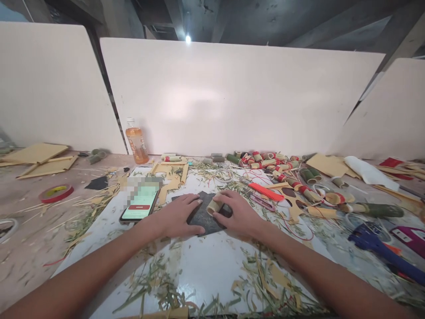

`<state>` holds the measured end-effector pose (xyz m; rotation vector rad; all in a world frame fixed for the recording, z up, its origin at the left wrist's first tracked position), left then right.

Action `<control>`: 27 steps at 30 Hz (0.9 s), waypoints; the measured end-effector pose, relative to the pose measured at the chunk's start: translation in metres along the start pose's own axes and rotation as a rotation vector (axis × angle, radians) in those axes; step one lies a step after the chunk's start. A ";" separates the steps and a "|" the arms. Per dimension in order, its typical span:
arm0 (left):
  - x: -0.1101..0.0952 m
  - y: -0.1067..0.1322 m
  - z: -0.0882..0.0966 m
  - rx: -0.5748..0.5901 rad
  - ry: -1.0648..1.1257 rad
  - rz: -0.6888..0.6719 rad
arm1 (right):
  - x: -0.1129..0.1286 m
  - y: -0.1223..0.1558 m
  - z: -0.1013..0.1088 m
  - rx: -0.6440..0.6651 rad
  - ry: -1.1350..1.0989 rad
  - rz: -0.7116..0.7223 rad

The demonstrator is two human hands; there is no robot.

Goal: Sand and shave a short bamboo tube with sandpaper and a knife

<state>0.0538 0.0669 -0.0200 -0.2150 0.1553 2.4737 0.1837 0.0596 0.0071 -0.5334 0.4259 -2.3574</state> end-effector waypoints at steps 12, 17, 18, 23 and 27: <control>0.005 -0.003 -0.003 -0.020 0.036 -0.006 | -0.022 -0.004 0.001 -0.025 0.059 -0.122; 0.005 -0.001 -0.004 0.033 0.039 0.043 | -0.023 0.000 0.000 -0.029 0.023 -0.145; 0.004 0.000 -0.006 0.049 0.033 0.043 | -0.024 0.000 0.000 -0.034 0.016 -0.148; 0.005 0.001 -0.007 0.050 -0.001 0.038 | -0.022 0.000 0.001 -0.030 0.000 -0.147; 0.002 0.001 -0.007 0.051 -0.025 0.017 | 0.000 -0.002 0.002 0.043 -0.028 -0.059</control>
Point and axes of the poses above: each hand's wrist, its own y-axis away from the middle knuckle, its own z-axis out of the back of the hand, x = y × z, the point moved 9 cm from there along -y, towards the middle knuckle, and after that the axes turned 4 degrees about z, right-handed, at the moved point
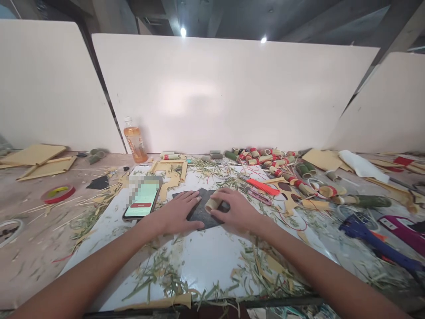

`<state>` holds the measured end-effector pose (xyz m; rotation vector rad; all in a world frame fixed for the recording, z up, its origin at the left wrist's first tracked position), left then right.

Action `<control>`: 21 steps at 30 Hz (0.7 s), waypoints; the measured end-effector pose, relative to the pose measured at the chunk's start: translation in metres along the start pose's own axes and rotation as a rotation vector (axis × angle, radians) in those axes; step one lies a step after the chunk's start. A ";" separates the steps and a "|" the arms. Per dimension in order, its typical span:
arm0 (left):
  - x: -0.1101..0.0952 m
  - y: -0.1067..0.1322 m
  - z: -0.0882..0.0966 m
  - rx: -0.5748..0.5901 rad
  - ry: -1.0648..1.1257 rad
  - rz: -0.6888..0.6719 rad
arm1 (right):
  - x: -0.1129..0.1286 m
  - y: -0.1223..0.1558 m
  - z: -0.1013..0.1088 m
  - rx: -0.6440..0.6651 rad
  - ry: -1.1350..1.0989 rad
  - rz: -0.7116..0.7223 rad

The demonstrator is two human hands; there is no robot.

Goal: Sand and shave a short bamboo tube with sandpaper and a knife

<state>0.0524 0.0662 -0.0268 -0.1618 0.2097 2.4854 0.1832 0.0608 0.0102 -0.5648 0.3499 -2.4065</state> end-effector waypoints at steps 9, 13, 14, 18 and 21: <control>0.001 -0.002 0.003 -0.049 0.032 -0.017 | 0.000 -0.010 0.002 0.045 0.016 0.038; 0.001 -0.005 0.006 -0.049 0.040 -0.030 | 0.001 -0.007 0.000 0.055 -0.014 0.061; 0.001 -0.005 0.007 -0.055 0.038 -0.027 | 0.000 -0.007 0.001 0.049 -0.015 0.054; 0.000 -0.006 0.008 -0.075 0.015 -0.017 | -0.001 -0.006 0.002 0.036 -0.016 0.022; 0.000 -0.007 0.006 -0.078 0.010 -0.011 | 0.001 -0.006 -0.001 0.062 -0.049 0.032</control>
Point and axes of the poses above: each hand's wrist, its own y-axis away from the middle knuckle, its own z-axis out of the back of the hand, x = y × z, the point moved 9 cm from there along -y, towards the middle knuckle, and after that the axes turned 4 degrees about z, right-handed, at the moved point
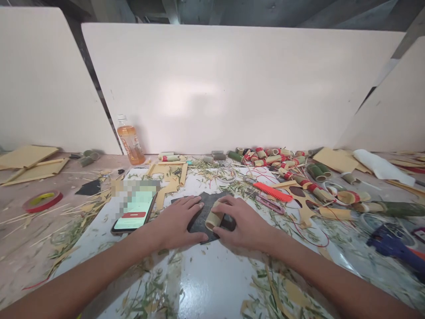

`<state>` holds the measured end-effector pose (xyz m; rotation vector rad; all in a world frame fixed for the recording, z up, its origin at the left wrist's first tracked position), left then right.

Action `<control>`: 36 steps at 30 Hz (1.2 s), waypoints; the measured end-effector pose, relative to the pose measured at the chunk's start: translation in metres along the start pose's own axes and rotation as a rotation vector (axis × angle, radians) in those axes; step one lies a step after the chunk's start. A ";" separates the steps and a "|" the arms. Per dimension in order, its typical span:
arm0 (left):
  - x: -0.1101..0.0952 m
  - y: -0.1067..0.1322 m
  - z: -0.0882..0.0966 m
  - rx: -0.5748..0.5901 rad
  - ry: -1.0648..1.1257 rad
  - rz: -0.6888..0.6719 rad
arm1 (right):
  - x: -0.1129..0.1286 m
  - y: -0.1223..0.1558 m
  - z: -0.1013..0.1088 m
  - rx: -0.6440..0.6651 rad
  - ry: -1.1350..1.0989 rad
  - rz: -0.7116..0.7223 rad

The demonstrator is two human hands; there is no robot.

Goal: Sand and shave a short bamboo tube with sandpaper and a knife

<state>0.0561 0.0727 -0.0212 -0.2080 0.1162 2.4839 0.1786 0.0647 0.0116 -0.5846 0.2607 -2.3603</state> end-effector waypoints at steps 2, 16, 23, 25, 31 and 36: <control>0.001 -0.001 0.000 -0.015 0.005 0.016 | -0.003 0.000 0.000 -0.023 -0.010 -0.012; 0.006 0.004 -0.008 0.058 0.021 0.012 | -0.013 0.003 -0.009 -0.055 0.011 -0.097; 0.003 0.004 -0.006 0.029 0.027 0.021 | -0.003 0.002 -0.002 -0.073 -0.029 -0.069; 0.001 0.003 -0.003 0.019 0.030 -0.002 | 0.002 0.002 -0.002 -0.071 -0.052 -0.050; 0.088 0.016 0.060 -0.284 -0.190 0.462 | 0.002 0.004 -0.004 -0.045 -0.070 -0.061; 0.169 0.049 0.058 -0.065 -0.200 0.885 | 0.004 0.005 -0.001 -0.054 -0.061 -0.041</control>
Point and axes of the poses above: each hand's wrist, its own y-axis away from the middle knuckle, its own z-axis out of the back of the hand, x = y × z, the point moved 9 cm from there along -y, towards the middle knuckle, and after that the axes turned 4 degrees about z, right-handed, at the moved point
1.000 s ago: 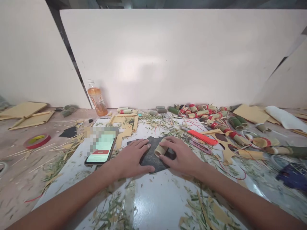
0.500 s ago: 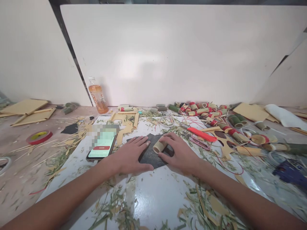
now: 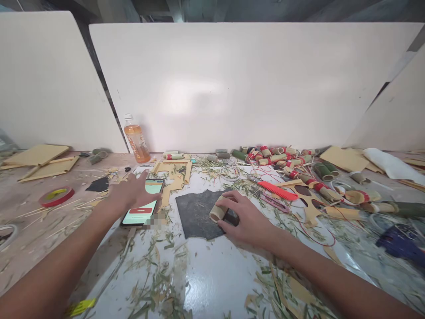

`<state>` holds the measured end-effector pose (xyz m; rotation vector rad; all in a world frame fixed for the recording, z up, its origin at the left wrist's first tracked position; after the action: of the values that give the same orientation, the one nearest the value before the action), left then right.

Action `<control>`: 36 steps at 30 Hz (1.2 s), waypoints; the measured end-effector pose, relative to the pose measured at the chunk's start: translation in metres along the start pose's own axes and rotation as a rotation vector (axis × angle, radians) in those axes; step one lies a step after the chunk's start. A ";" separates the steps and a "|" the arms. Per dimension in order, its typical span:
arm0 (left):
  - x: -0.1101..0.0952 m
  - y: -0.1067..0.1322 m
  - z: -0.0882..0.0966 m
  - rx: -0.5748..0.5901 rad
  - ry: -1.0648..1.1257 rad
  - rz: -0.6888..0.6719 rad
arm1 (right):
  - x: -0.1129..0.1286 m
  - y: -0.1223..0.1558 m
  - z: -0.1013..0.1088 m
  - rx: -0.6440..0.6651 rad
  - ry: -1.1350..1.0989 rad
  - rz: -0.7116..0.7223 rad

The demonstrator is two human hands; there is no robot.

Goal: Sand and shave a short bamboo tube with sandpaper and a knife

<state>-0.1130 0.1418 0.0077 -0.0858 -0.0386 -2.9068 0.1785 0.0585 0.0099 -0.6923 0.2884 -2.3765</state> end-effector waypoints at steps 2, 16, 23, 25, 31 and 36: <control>0.000 0.000 -0.011 0.073 -0.003 -0.025 | 0.000 0.000 0.000 -0.002 0.001 0.005; -0.061 0.030 0.007 -0.059 0.032 -0.466 | 0.002 -0.009 -0.004 0.087 0.081 0.087; -0.142 0.105 -0.026 0.136 0.177 -0.885 | -0.006 -0.006 0.000 0.001 -0.001 0.065; -0.141 0.103 -0.029 0.136 0.182 -0.860 | -0.009 -0.006 0.001 0.009 -0.003 0.057; -0.138 0.102 -0.024 0.112 0.206 -0.851 | -0.011 -0.004 0.005 0.024 -0.001 0.009; -0.137 0.103 -0.026 0.109 0.177 -0.850 | -0.015 -0.002 0.008 0.019 -0.008 0.013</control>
<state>0.0424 0.0726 -0.0249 0.2756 -0.2619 -3.7329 0.1915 0.0696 0.0115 -0.6883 0.2661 -2.3605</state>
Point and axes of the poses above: each hand's wrist, its own y-axis away from the middle knuckle, its own z-axis out of the back of the hand, x = y × z, the point moved 9 cm from there along -y, towards the middle knuckle, and after that the axes turned 4 degrees about z, right-handed, at the moved point
